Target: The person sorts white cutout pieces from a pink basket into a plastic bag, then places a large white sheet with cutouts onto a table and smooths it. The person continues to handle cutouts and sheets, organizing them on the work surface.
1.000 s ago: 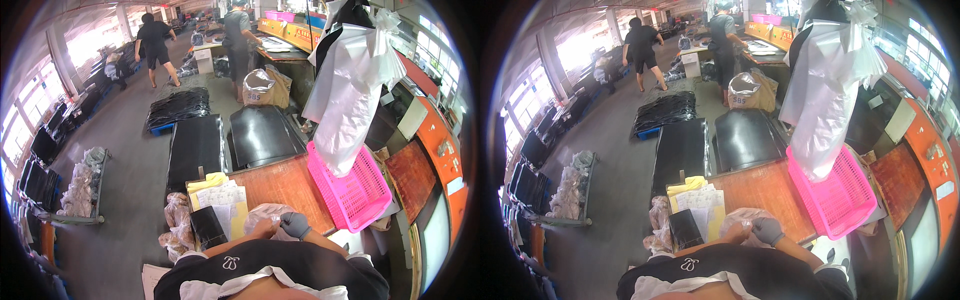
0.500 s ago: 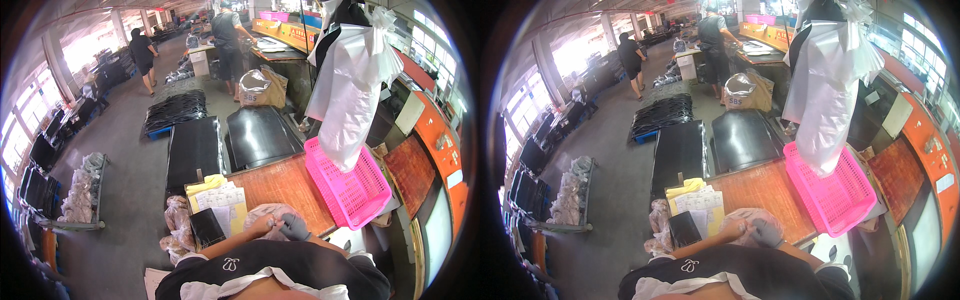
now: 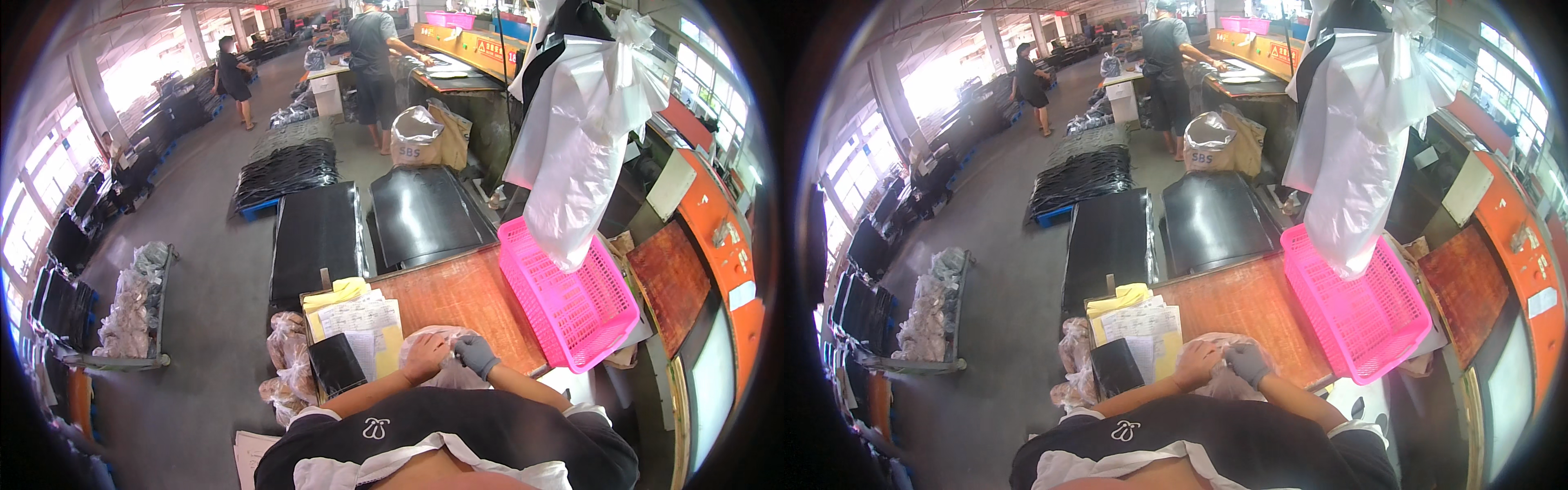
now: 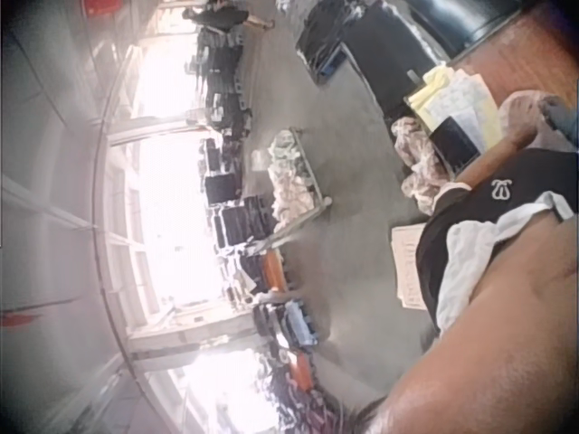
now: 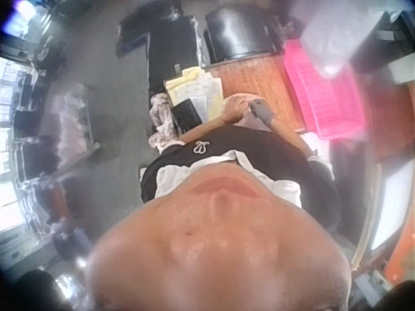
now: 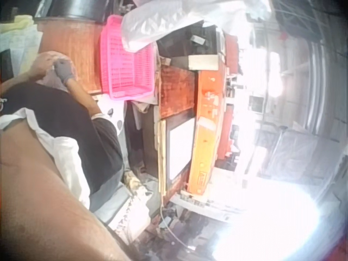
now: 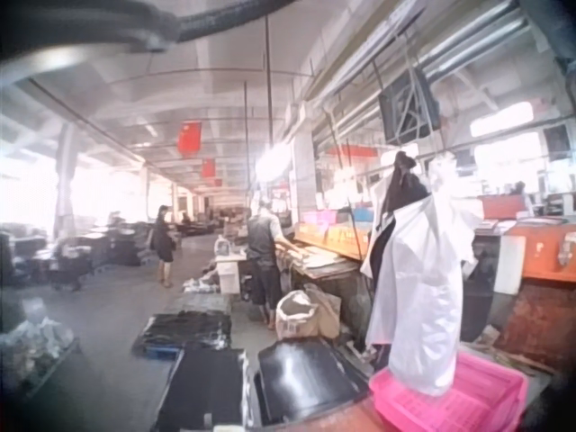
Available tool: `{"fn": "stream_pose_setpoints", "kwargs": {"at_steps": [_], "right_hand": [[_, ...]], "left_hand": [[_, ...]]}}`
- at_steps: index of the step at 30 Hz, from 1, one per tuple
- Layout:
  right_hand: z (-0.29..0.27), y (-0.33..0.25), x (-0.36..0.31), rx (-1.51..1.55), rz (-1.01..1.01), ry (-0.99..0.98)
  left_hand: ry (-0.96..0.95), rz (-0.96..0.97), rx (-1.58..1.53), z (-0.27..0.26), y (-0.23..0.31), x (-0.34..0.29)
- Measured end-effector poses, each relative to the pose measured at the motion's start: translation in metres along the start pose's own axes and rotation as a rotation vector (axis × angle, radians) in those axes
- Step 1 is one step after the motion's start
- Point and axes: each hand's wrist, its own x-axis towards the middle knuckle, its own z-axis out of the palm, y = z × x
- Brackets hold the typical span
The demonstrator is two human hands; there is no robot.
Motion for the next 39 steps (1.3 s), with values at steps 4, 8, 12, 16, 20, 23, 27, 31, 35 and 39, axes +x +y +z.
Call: {"fn": "stream_pose_setpoints", "kwargs": {"at_steps": [4,8,12,16,20,23,27,31,35,39], "right_hand": [[-0.01,0.039,0.001,-0.36,-0.038,0.363],[-0.025,0.077,-0.001,-0.386,0.212,0.328],[-0.024,0.077,0.007,-0.071,0.221,0.306],[-0.02,0.051,0.016,0.753,0.174,0.14],[-0.007,0.04,0.009,0.467,0.021,-0.051],[0.008,0.047,-0.004,-0.22,-0.15,-0.045],[0.012,0.048,-0.009,-0.223,-0.275,-0.047],[-0.006,0.01,0.009,-0.123,-0.126,0.03],[-0.003,-0.051,0.021,-0.175,-0.305,-0.127],[-0.001,-0.103,0.044,-0.141,-0.287,-0.22]], "left_hand": [[-0.197,-0.154,0.1,-0.002,-0.01,-0.034],[-0.442,-0.604,-0.101,0.001,-0.005,-0.086],[-0.472,-0.921,-0.286,0.007,-0.015,-0.093],[-0.282,-0.772,-0.422,-0.001,-0.029,-0.053],[-0.152,-0.732,-0.584,-0.003,-0.021,-0.006],[-0.212,-0.63,-0.524,0.005,-0.008,0.009],[-0.267,-0.456,-0.552,0.014,-0.006,0.008],[-0.203,-0.31,-0.181,0.011,-0.016,0.001],[-0.452,-0.436,-0.119,0.007,-0.016,0.004],[0.066,-0.472,-0.137,-0.001,-0.031,0.024]]}}
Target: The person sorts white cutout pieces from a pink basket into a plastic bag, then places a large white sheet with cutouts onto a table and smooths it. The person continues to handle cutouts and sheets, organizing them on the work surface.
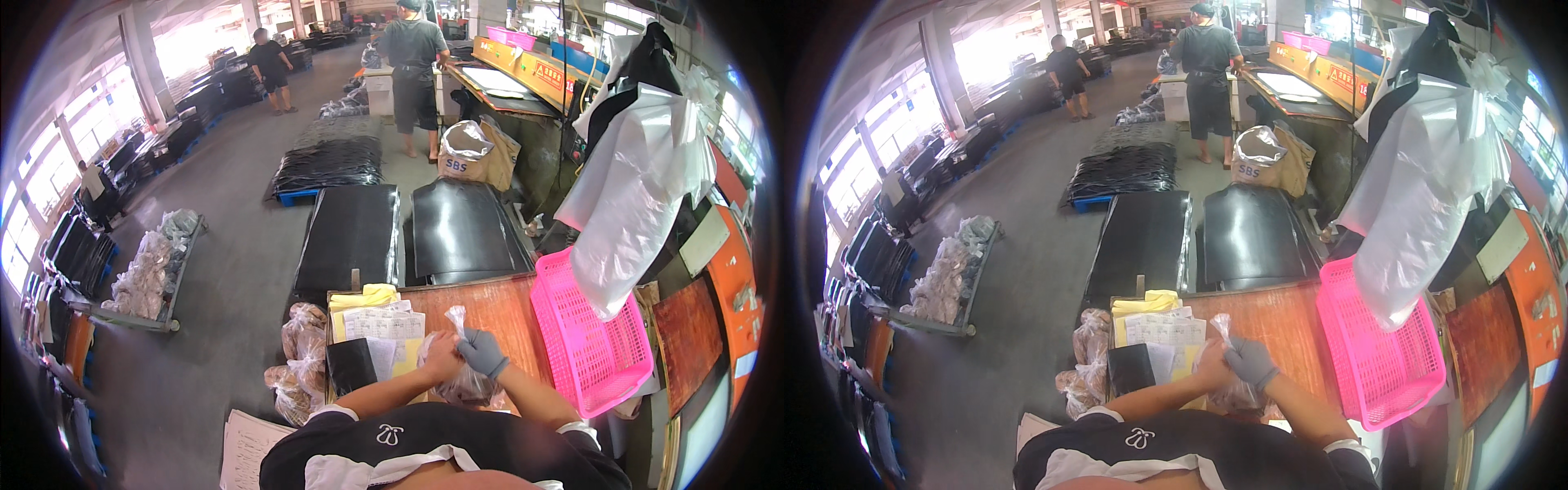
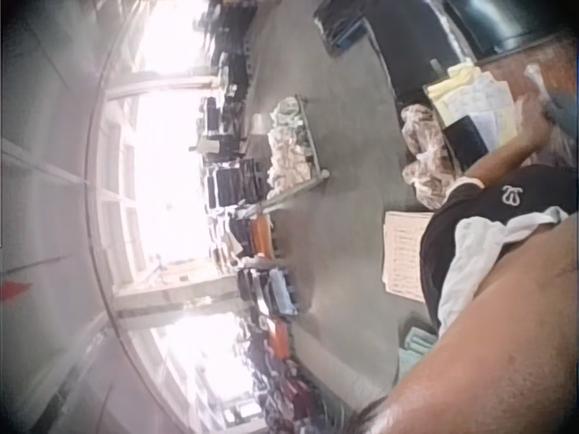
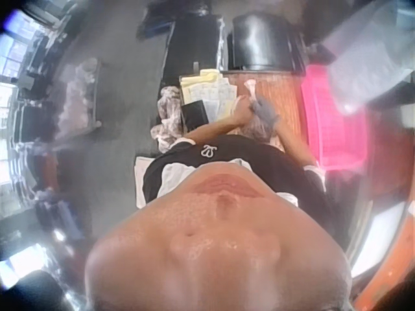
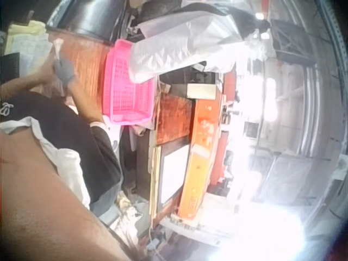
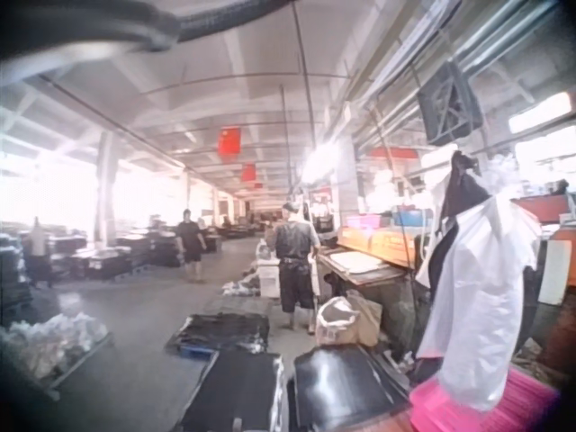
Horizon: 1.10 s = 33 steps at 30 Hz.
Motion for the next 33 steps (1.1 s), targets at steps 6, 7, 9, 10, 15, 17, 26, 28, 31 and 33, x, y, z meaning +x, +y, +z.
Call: {"fn": "stream_pose_setpoints", "kwargs": {"at_steps": [6,7,9,10,15,17,26,28,31,33], "right_hand": [[-0.006,-0.019,0.048,-0.065,-0.399,0.117],[-0.005,-0.016,0.052,-0.13,-0.382,0.135],[0.002,-0.004,0.056,-0.218,-0.409,0.18],[0.006,0.005,0.057,-0.271,-0.36,0.152],[0.043,0.06,0.026,-0.312,-0.251,-0.013],[0.049,0.082,-0.004,-0.244,-0.205,-0.044],[0.033,0.164,-0.103,-0.357,0.436,-0.468],[0.039,0.191,-0.12,-0.395,0.475,-0.444],[0.065,0.236,-0.115,-0.584,0.776,-0.67],[0.061,0.26,-0.127,-0.481,0.659,-0.641]], "left_hand": [[0.234,0.334,0.015,-0.029,-0.035,0.059],[0.236,0.361,0.021,-0.03,-0.043,0.062],[0.19,0.398,0.132,-0.026,-0.062,0.06],[0.156,0.38,0.189,-0.022,-0.073,0.058],[0.039,0.187,0.42,0.001,-0.134,0.017],[-0.011,0.191,0.537,0.005,-0.152,0.011],[-0.053,0.161,0.537,0.02,-0.157,0.015],[-0.094,0.112,0.543,0.02,-0.156,0.014],[-0.143,0.033,0.666,0.014,-0.151,0.013],[0.011,0.055,0.702,0.009,-0.145,0.008]]}}
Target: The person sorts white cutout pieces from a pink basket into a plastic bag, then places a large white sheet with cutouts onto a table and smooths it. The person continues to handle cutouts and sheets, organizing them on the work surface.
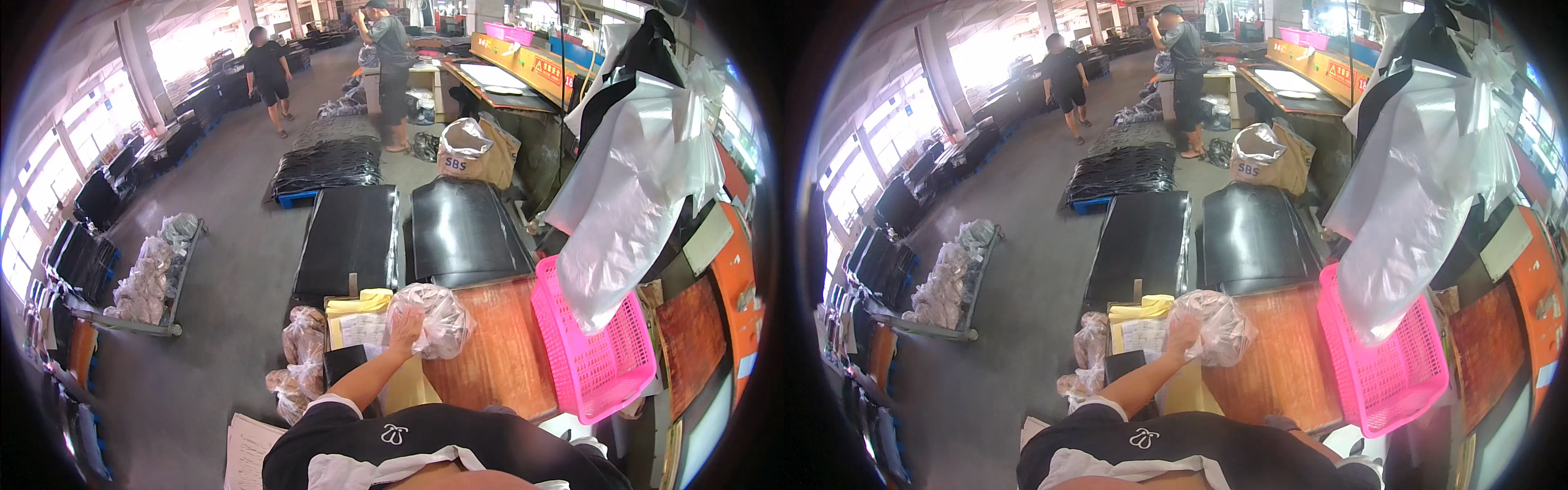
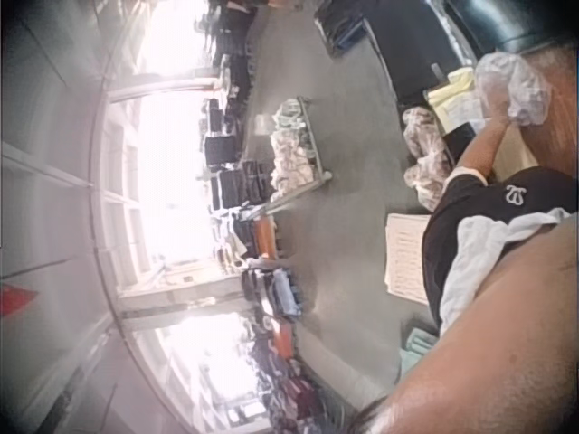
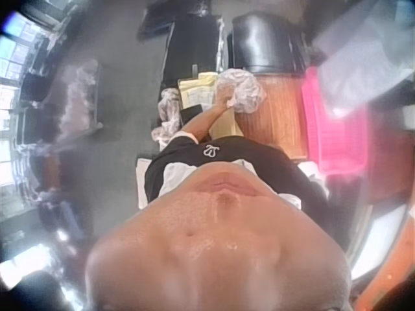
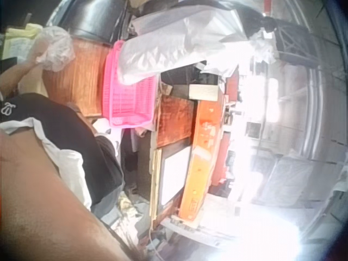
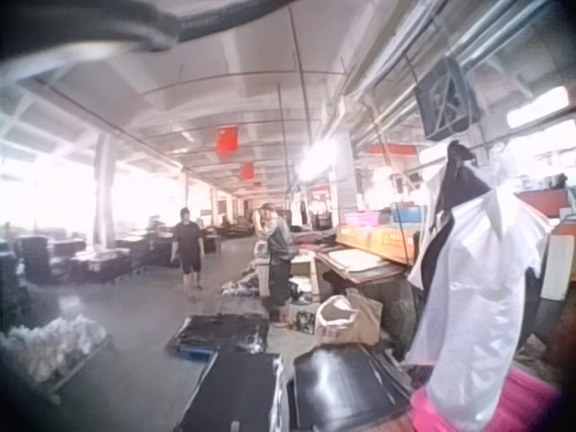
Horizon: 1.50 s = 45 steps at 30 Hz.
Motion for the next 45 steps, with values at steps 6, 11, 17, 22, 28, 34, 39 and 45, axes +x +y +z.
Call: {"fn": "stream_pose_setpoints", "kwargs": {"at_steps": [6,11,17,22,28,34,39,45], "right_hand": [[0.008,0.025,0.001,0.022,0.036,0.007],[0.005,0.022,-0.003,0.026,0.047,0.006],[0.004,0.023,-0.002,0.003,0.06,-0.009],[0.004,0.026,-0.002,-0.007,0.083,-0.024],[0.009,0.029,-0.002,-0.007,0.104,-0.042],[0.016,0.036,-0.002,-0.006,0.116,-0.06],[0.019,0.041,-0.002,0.003,0.111,-0.049],[-0.015,0.018,-0.05,0.079,0.054,0.507]], "left_hand": [[0.019,-0.291,-0.22,-0.016,0.018,-0.064],[-0.3,-0.12,-0.156,-0.018,0.054,-0.151],[-0.528,0.052,-0.185,-0.049,0.072,-0.184],[-0.489,0.09,-0.236,-0.058,0.068,-0.178],[-0.45,0.098,-0.239,-0.053,0.07,-0.18],[-0.528,0.081,-0.261,-0.061,0.072,-0.176],[-0.56,0.076,-0.259,-0.063,0.074,-0.175],[-0.527,0.09,-0.267,-0.058,0.073,-0.176]]}}
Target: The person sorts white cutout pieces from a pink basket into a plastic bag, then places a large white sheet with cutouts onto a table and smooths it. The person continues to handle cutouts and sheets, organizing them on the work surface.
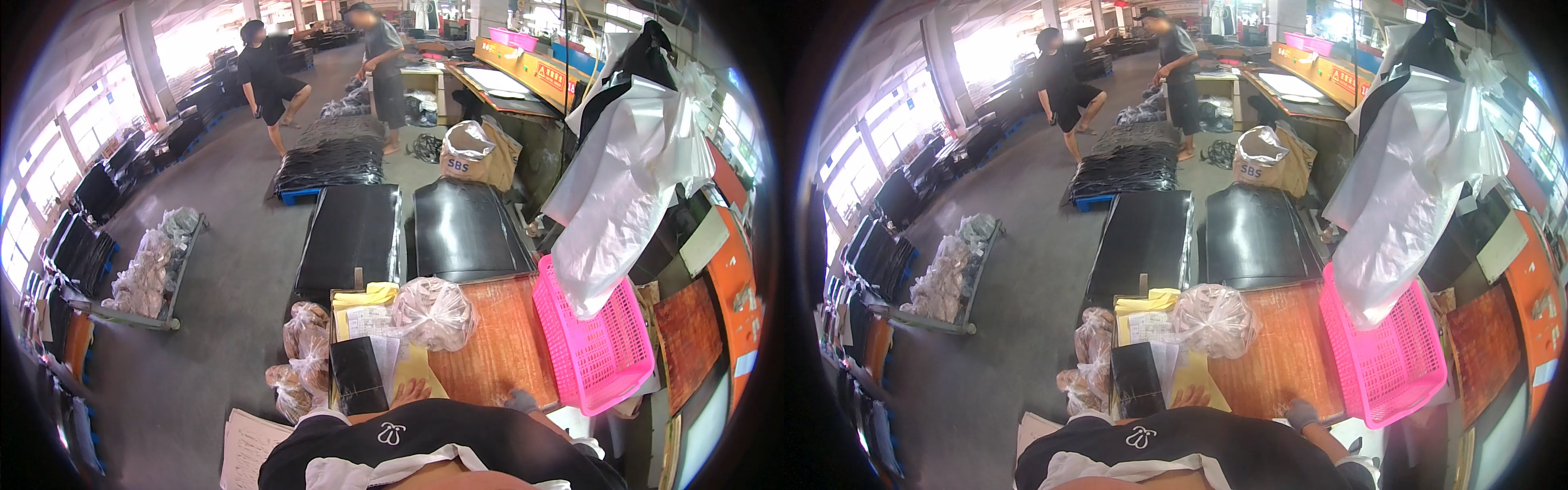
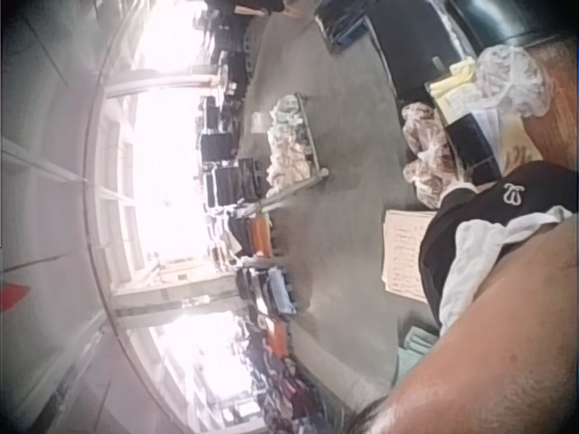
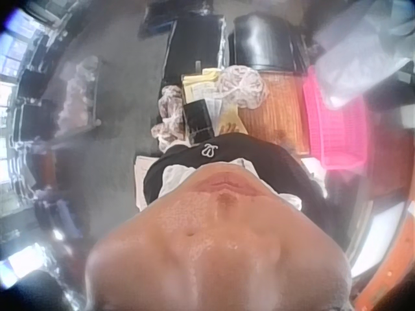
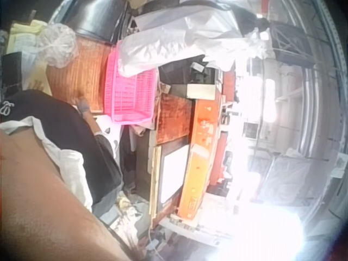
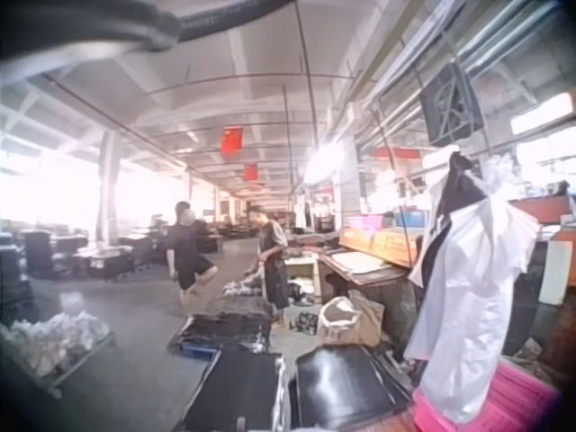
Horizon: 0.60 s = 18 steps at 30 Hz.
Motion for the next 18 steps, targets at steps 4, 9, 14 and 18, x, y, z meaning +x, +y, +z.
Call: {"fn": "stream_pose_setpoints", "kwargs": {"at_steps": [4,9,14,18], "right_hand": [[-0.09,-0.009,-0.01,-0.041,0.04,0.565],[-0.152,0.015,-0.011,-0.125,0.166,0.92],[-0.147,0.039,-0.005,0.149,0.42,0.511],[-0.139,0.045,0.002,0.178,0.435,0.458]], "left_hand": [[-0.003,0.002,-0.004,0.001,-0.002,-0.001],[0.017,-0.003,0.015,0.001,-0.002,0.001],[0.091,-0.015,0.015,0.003,-0.004,0.003],[0.051,-0.025,0.036,0.005,-0.008,0.003]]}}
